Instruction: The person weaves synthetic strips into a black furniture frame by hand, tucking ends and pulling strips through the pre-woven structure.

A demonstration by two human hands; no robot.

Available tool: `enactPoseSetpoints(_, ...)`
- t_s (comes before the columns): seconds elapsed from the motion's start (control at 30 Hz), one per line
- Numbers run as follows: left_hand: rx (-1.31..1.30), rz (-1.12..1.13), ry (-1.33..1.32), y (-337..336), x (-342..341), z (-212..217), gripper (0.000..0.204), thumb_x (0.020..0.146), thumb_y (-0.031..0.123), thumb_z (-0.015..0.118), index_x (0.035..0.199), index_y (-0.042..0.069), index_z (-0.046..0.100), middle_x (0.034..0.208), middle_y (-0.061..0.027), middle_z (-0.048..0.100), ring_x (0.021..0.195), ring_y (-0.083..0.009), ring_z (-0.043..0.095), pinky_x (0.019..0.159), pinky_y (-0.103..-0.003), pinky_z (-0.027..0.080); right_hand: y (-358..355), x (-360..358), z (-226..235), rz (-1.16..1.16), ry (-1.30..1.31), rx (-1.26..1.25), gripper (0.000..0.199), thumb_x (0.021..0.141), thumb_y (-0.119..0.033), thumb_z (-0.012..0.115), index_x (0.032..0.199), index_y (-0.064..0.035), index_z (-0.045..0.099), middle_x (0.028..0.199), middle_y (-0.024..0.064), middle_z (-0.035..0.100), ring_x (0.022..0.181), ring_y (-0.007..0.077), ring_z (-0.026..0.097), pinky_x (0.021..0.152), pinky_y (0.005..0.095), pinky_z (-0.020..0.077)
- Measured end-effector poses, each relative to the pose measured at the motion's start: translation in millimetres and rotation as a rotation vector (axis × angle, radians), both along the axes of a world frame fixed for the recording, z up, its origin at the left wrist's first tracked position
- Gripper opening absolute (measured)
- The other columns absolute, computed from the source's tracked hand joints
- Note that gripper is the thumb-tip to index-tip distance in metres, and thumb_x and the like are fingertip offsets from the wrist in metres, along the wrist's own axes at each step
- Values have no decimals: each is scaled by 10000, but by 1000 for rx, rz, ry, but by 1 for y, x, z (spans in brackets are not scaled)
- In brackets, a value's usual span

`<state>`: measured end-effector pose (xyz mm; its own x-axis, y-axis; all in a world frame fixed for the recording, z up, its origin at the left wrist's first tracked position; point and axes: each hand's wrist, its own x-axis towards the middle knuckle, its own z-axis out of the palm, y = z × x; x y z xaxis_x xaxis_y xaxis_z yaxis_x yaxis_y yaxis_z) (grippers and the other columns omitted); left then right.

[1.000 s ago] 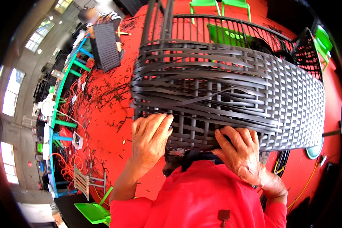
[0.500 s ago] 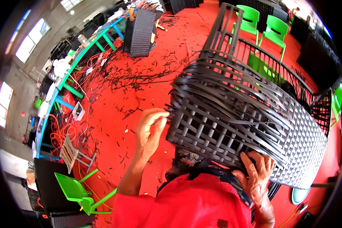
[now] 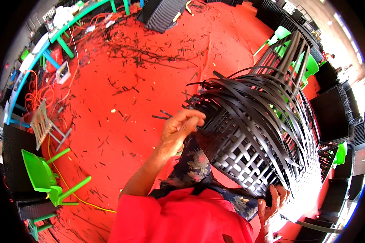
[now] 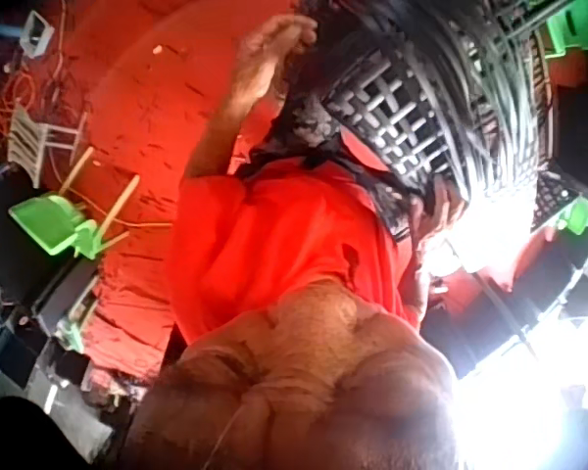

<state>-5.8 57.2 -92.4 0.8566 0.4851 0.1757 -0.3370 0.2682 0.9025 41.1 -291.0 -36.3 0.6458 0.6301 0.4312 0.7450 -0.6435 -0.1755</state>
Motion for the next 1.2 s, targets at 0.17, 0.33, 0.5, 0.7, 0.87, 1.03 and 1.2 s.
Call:
enactPoseSetpoints(0.17,-84,-73,133,10,-2,-42,166,911,158,577,983,20,636,853,-5,579,817,-60,521,687,-209,411,-4,-1,-2,-27,10,-10,525,859,-528,537,1115,-70,552,981,137,493,871,302,447,754,447,372)
enactPoseSetpoints(0.33,618,162,-51,8,14,-50,74,820,63,663,888,34,658,817,-7,564,776,-87,526,676,-232,409,-13,1,-3,1,-43,-52,526,887,-521,486,1107,-43,514,996,150,491,862,305,451,727,443,378)
enactPoseSetpoints(0.5,383,-13,61,14,14,-55,107,826,86,656,921,38,650,798,-29,561,731,-131,531,649,-249,420,-11,1,0,5,-34,-83,527,892,-511,478,1150,-51,485,1000,150,484,866,299,453,743,443,378)
enactPoseSetpoints(0.7,506,-206,201,34,19,-53,146,816,113,664,952,62,648,763,-37,530,703,-135,529,622,-262,421,-14,-2,0,6,-4,-80,517,887,-492,471,1167,-57,465,1068,148,493,951,296,451,827,452,352)
enactPoseSetpoints(0.87,622,-291,173,43,31,-54,129,775,125,693,883,62,660,777,-39,519,737,-158,546,651,-285,430,-15,-2,-2,-4,13,-61,532,887,-491,475,1177,-45,463,1091,145,492,971,298,446,870,460,337)
enactPoseSetpoints(1.03,530,-328,38,53,39,-55,111,739,129,712,757,49,637,771,-47,525,749,-186,560,658,-300,429,-15,-1,-1,9,-7,-76,528,884,-495,481,1167,-48,467,1085,139,492,964,291,448,868,455,334)
enactPoseSetpoints(1.2,703,-250,95,58,31,-36,147,746,126,704,760,37,588,720,-46,528,723,-193,557,636,-311,420,-2,0,2,-5,-34,-66,509,891,-522,481,1128,-72,491,957,129,477,848,281,457,754,435,380)
